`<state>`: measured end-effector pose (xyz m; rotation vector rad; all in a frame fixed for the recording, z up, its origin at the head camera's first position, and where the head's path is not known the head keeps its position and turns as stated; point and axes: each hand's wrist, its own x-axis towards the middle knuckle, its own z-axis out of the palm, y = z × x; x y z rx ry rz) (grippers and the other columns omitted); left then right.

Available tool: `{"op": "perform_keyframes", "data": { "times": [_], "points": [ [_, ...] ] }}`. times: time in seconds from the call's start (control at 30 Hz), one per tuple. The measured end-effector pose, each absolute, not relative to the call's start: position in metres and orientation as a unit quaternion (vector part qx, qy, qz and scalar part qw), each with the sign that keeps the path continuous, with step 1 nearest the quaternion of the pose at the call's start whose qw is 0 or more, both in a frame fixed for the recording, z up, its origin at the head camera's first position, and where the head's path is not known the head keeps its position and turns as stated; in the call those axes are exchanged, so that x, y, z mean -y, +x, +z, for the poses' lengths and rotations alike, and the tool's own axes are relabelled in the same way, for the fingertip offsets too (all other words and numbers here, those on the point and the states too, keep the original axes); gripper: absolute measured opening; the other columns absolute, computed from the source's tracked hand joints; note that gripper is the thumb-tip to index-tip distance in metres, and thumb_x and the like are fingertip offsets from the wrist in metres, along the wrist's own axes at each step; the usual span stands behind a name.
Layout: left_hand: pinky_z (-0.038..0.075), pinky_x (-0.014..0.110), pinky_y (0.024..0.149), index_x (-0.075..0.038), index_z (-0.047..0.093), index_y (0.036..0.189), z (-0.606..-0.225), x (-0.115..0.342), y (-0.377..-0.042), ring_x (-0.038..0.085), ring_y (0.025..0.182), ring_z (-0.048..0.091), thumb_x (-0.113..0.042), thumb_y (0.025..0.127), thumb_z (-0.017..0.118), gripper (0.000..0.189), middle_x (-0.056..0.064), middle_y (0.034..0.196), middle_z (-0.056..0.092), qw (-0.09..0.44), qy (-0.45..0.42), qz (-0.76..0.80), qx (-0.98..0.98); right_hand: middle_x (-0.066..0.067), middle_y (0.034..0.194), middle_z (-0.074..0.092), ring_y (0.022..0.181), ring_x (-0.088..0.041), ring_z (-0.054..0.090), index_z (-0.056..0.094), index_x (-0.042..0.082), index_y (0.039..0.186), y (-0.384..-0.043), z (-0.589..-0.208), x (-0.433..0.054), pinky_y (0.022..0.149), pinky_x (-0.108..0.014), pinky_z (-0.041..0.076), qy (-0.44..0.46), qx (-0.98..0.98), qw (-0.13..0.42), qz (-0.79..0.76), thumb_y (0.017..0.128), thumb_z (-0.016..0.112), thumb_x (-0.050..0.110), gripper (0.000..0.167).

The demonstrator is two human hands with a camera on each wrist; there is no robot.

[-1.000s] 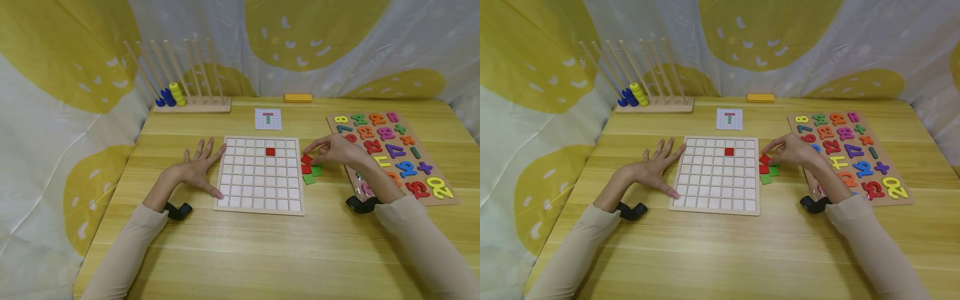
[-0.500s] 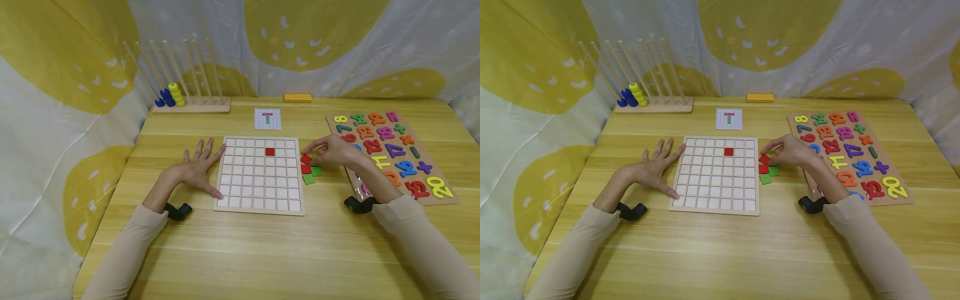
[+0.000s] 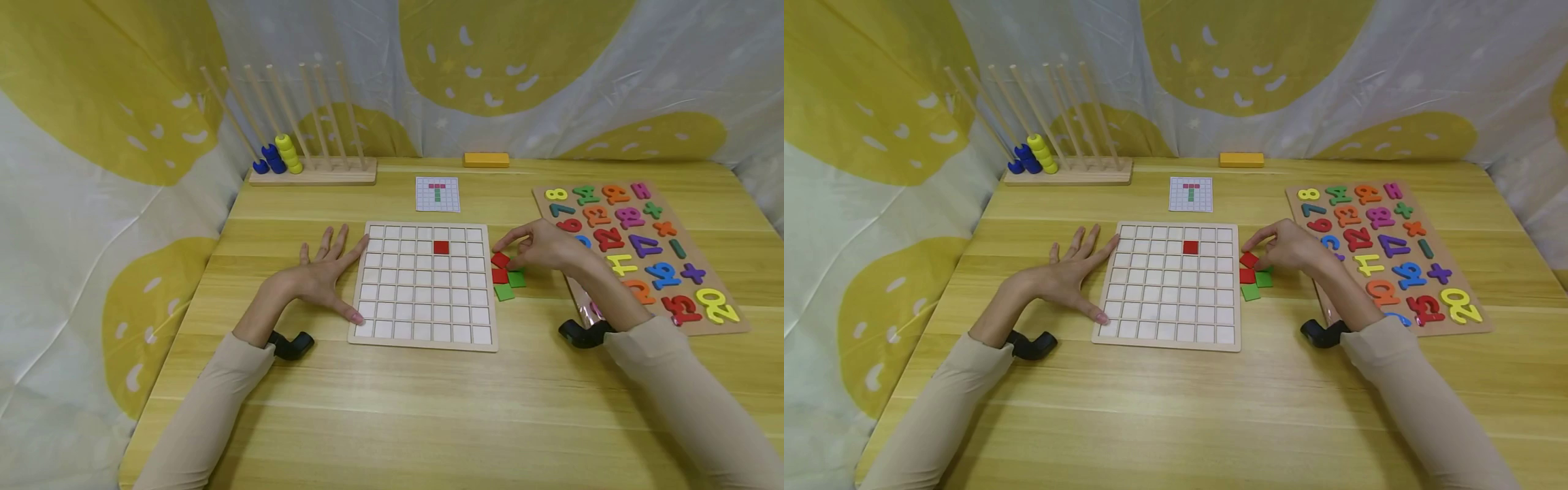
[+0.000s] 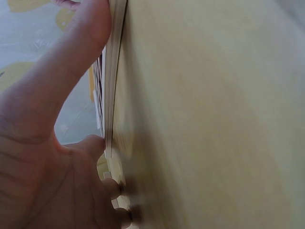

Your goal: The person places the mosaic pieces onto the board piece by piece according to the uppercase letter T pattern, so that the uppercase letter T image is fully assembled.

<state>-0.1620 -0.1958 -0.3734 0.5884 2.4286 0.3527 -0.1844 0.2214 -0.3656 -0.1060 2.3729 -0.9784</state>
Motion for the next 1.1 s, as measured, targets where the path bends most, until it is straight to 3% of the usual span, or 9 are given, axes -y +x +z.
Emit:
{"op": "perform_keyframes", "data": {
  "times": [0.7,1.1],
  "points": [
    [-0.019,0.079,0.114,-0.028,-0.016,0.166,-0.3717,0.1957,-0.1614,0.041,0.152,-0.037,-0.065,0.069,0.088,0.146,0.016,0.166,-0.037,0.305,0.222,0.136,-0.916,0.005,0.064,0.049,0.066,-0.016,0.043,0.068,0.005,0.12,-0.1819,-0.3689,-0.219,0.063,-0.03,0.033,-0.014,-0.904,0.26,-0.339,0.089,0.082,0.022,0.038],
    [-0.019,0.079,0.114,-0.029,-0.016,0.165,-0.3734,0.1963,-0.1616,0.041,0.152,-0.037,-0.066,0.069,0.088,0.146,0.016,0.166,-0.037,0.305,0.223,0.138,-0.916,0.003,0.071,0.048,0.068,-0.017,0.043,0.065,0.006,0.12,-0.1816,-0.3686,-0.2127,0.061,-0.029,0.034,0.004,-0.906,0.261,-0.332,0.09,0.079,0.02,0.036]
  ]
}}
